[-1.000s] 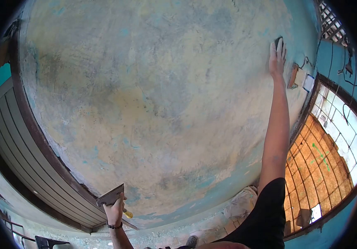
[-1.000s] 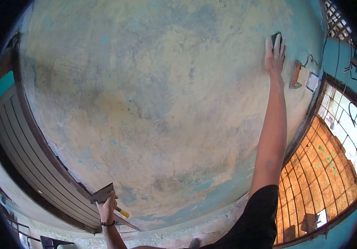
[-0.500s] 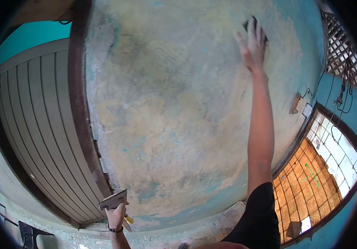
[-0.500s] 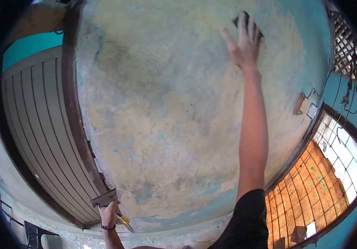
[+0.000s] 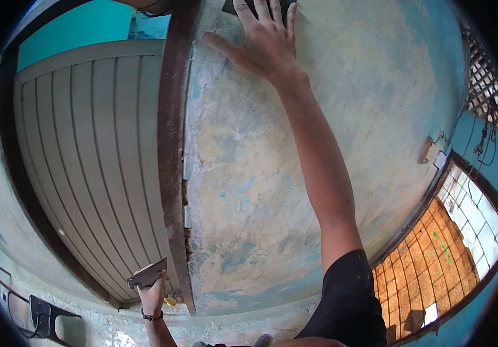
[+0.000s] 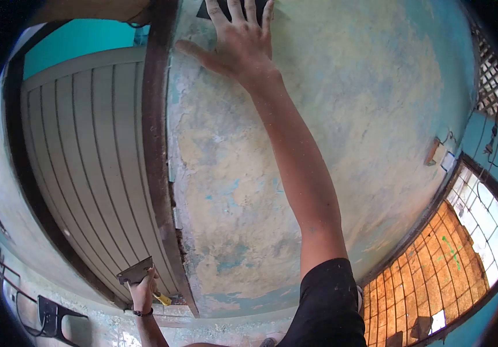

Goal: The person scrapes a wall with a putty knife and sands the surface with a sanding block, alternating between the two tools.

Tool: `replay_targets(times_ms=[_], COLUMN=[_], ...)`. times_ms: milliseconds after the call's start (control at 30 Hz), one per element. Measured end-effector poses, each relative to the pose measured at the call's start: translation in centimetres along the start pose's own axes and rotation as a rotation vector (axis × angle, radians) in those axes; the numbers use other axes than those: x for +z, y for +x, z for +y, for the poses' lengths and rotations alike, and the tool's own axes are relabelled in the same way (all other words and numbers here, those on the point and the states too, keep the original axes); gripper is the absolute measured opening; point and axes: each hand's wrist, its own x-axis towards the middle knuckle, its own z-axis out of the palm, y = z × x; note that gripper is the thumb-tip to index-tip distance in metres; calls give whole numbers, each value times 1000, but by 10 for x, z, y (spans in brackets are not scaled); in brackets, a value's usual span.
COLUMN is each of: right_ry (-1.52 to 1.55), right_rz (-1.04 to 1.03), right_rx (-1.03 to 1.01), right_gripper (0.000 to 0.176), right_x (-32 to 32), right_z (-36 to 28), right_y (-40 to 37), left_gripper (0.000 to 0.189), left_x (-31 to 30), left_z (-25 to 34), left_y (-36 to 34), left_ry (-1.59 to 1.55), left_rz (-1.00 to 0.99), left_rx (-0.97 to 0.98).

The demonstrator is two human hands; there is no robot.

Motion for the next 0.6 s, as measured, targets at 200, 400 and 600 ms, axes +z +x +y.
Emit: replay_targets(times_ms=[200, 400, 600], right_ry=[175, 185, -19], right_rz=[-82, -156, -95], right_rx=[-171, -174, -23], right_gripper=[100, 92, 86], right_x=[2, -12, -39], right_z=[-34, -7, 120], right_y=[-31, -90, -130], left_gripper=[13, 9, 9], left_x=[-4, 35, 70], left_z=[23, 11, -9], left_y=[-11, -8, -7], left_ry=[80, 87, 114], left_rz=[-6, -86, -200], left_rx=[-50, 52, 68])
